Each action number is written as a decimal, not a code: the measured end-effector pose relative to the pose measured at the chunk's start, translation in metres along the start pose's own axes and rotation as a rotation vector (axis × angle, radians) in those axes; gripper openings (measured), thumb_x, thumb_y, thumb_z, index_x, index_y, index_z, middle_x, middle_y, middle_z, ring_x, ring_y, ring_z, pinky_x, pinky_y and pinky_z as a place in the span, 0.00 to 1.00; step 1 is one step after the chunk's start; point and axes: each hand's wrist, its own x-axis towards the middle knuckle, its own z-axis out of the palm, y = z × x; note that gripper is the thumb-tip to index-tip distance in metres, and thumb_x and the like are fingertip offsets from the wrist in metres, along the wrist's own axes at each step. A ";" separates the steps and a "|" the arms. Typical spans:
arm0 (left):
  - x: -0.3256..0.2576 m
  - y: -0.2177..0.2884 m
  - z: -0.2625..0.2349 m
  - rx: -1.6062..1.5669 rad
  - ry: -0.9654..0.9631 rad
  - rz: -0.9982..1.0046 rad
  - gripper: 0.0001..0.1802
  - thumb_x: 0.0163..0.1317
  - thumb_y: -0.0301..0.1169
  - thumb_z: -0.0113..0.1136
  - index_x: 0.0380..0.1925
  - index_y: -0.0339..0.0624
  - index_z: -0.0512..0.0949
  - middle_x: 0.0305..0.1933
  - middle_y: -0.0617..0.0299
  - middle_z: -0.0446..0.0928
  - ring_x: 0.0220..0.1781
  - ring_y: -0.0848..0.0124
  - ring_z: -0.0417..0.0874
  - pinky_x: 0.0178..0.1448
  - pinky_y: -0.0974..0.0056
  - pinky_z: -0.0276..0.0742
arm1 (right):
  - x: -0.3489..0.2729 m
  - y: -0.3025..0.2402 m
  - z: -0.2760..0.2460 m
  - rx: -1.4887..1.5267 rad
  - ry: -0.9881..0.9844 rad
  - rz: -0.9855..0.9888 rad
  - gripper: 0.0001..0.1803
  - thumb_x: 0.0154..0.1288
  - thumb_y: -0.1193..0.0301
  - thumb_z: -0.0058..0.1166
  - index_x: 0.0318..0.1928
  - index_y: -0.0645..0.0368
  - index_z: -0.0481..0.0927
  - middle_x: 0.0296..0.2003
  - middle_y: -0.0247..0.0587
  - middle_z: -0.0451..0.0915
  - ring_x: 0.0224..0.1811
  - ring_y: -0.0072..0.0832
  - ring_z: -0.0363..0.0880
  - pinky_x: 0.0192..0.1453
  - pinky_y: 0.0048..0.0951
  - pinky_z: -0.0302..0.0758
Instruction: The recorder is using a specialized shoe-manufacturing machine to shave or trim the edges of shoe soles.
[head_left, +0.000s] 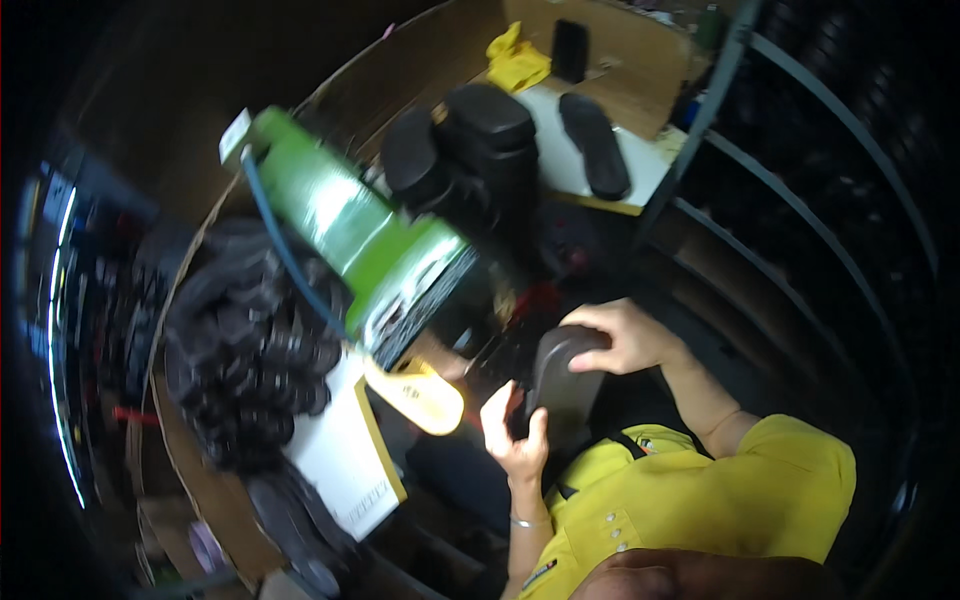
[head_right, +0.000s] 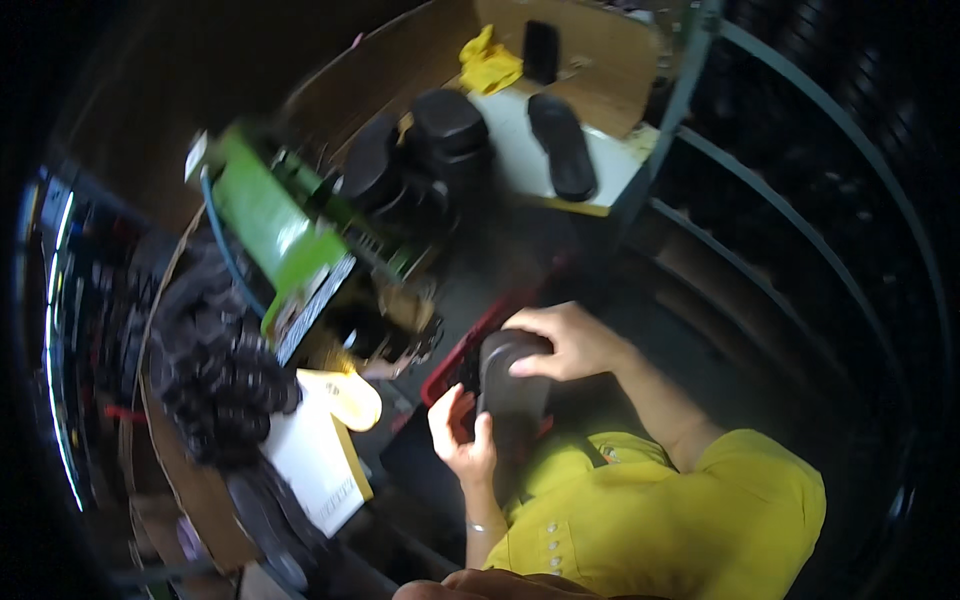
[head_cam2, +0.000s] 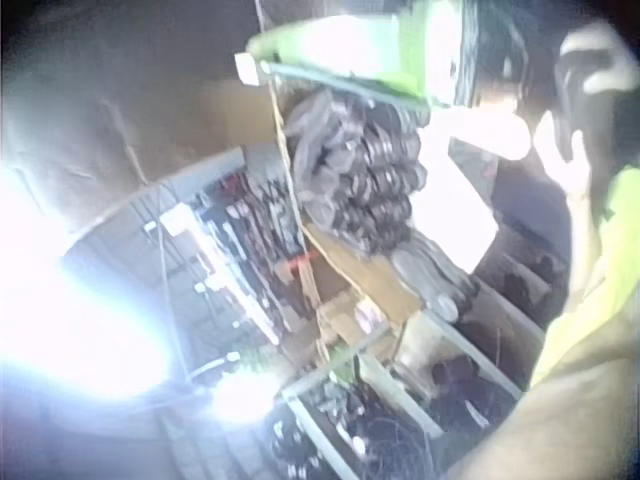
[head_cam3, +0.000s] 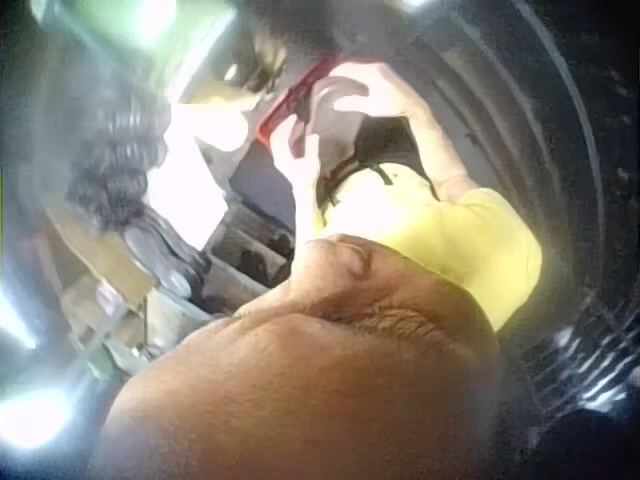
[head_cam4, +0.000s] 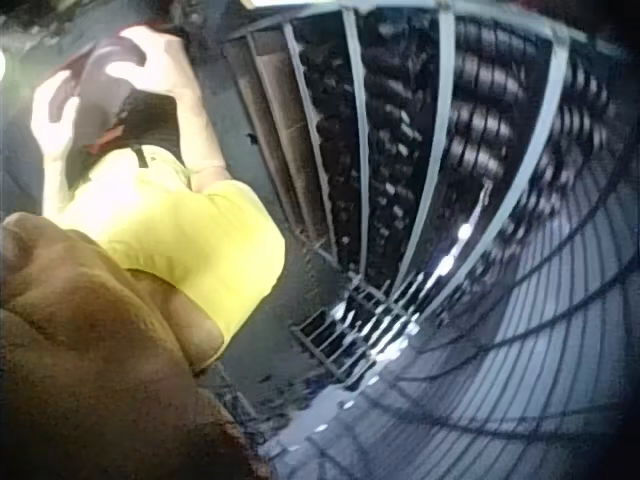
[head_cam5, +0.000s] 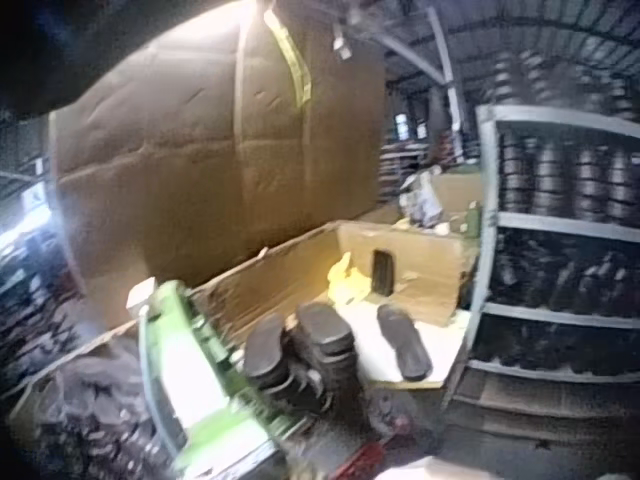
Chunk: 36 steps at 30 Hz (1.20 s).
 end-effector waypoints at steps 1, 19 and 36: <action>0.003 0.006 0.001 -0.040 0.016 0.029 0.24 0.56 0.25 0.67 0.52 0.32 0.73 0.53 0.51 0.74 0.50 0.62 0.80 0.57 0.61 0.76 | -0.012 -0.002 -0.023 -0.019 0.173 0.022 0.23 0.50 0.70 0.68 0.49 0.61 0.78 0.40 0.43 0.84 0.42 0.33 0.84 0.49 0.31 0.78; -0.004 -0.026 -0.119 0.916 0.361 0.168 0.09 0.57 0.26 0.63 0.37 0.34 0.78 0.36 0.55 0.77 0.38 0.61 0.79 0.45 0.58 0.75 | 0.119 0.150 -0.069 -0.749 0.747 0.210 0.31 0.61 0.73 0.50 0.67 0.43 0.65 0.40 0.62 0.74 0.38 0.57 0.80 0.39 0.52 0.79; 0.018 -0.002 -0.280 1.209 0.480 0.157 0.26 0.40 0.34 0.72 0.40 0.34 0.77 0.43 0.51 0.78 0.46 0.55 0.78 0.55 0.53 0.73 | 0.136 0.173 -0.072 0.366 1.018 0.596 0.40 0.62 0.55 0.58 0.68 0.59 0.57 0.34 0.54 0.82 0.13 0.32 0.78 0.14 0.29 0.75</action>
